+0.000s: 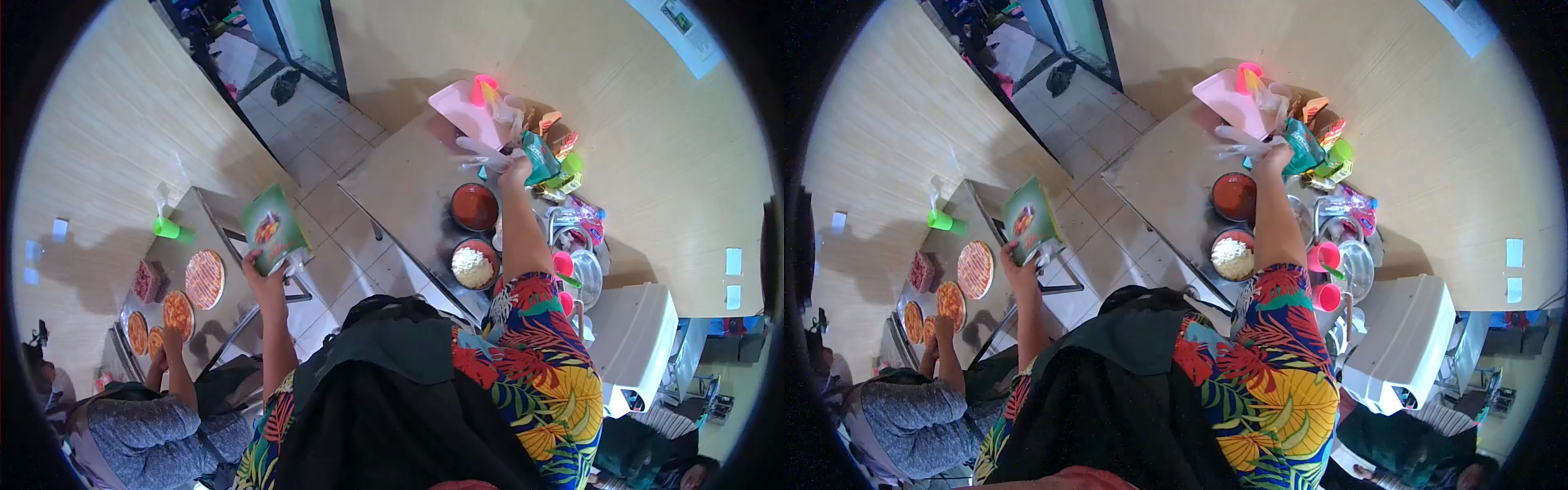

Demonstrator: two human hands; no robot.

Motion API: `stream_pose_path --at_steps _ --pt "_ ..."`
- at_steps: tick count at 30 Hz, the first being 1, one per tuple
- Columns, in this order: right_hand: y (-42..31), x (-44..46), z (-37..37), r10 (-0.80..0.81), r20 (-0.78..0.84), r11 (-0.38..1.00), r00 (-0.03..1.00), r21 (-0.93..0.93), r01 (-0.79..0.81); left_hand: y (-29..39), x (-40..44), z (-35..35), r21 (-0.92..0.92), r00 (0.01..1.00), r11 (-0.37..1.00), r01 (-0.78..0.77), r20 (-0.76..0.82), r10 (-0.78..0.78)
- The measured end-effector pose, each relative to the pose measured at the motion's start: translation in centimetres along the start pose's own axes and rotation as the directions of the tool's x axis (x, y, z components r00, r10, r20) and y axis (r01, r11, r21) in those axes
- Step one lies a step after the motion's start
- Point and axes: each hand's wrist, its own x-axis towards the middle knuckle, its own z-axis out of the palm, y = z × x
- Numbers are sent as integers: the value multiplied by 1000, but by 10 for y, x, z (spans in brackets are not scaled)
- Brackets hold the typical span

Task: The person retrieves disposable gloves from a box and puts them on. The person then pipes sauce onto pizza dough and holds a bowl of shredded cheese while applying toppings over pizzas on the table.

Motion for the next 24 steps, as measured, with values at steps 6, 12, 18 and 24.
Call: stream_pose_path --at_steps 6,12,18,24 --pt "-26 -15 -16 -318 -307 908 897 -371 195 -16 -11 7 151 987 976 -155 -6 158" --pt "-20 13 -74 -427 -88 544 900 -820 178 5 -17 28 199 996 976 -92 10 92" --pt "-26 36 -93 -346 14 366 938 -919 149 23 -25 51 183 995 981 -58 85 43" --pt "-85 -9 -94 -528 47 219 848 -957 190 3 -13 65 158 972 967 -200 160 174"
